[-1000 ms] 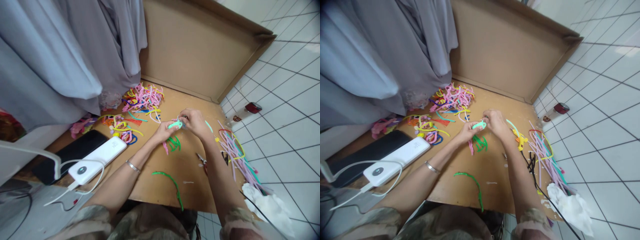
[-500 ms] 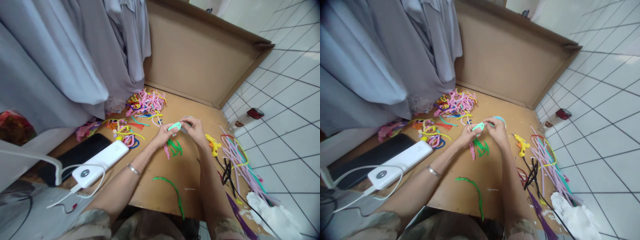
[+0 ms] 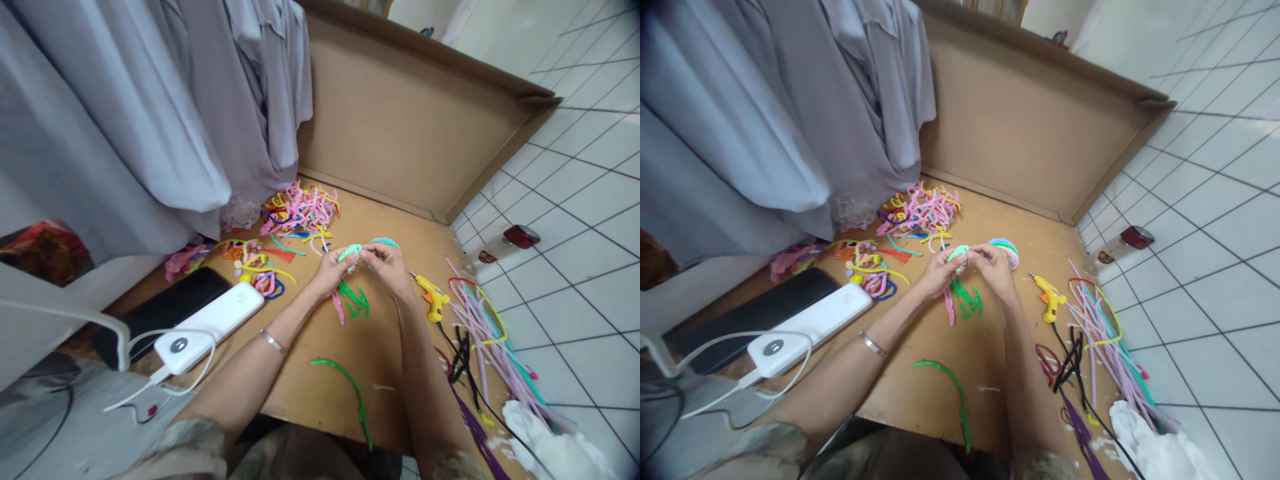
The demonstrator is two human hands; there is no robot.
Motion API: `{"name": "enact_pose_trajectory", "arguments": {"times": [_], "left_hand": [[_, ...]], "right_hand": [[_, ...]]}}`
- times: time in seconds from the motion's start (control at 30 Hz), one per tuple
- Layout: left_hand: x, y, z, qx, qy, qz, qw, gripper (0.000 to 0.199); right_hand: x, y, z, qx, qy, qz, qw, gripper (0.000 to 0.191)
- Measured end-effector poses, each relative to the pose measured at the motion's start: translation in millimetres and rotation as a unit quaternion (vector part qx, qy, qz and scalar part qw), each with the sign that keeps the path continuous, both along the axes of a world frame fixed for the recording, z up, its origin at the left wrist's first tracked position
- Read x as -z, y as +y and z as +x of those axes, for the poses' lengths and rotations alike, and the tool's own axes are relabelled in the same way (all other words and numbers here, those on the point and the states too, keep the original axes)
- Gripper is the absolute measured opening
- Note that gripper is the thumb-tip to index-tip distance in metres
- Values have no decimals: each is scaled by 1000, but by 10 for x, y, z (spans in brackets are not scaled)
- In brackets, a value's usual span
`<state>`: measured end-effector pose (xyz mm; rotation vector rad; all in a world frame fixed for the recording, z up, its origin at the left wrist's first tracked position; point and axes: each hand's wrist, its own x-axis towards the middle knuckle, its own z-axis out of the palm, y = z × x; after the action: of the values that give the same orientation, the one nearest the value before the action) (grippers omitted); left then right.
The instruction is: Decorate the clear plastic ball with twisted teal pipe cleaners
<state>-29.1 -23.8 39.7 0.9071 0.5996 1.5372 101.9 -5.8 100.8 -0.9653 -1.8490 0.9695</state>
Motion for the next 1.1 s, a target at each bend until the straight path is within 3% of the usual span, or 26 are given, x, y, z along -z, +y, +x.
{"name": "enact_pose_trajectory", "arguments": {"times": [0.23,0.5,0.77,1.1], "left_hand": [[19,0,-16,-31,111,16,993,56],[7,-27,-10,-54,136,17,989,58],[-74,-86,-15,-90,187,45,977,59],[-64,-60,-31,-64,217,46,973,56]], "right_hand": [[46,27,17,29,-11,13,999,21],[18,-17,6,40,-50,55,996,29],[67,-9,7,39,-56,77,995,24],[112,27,91,31,-69,67,995,21]]}}
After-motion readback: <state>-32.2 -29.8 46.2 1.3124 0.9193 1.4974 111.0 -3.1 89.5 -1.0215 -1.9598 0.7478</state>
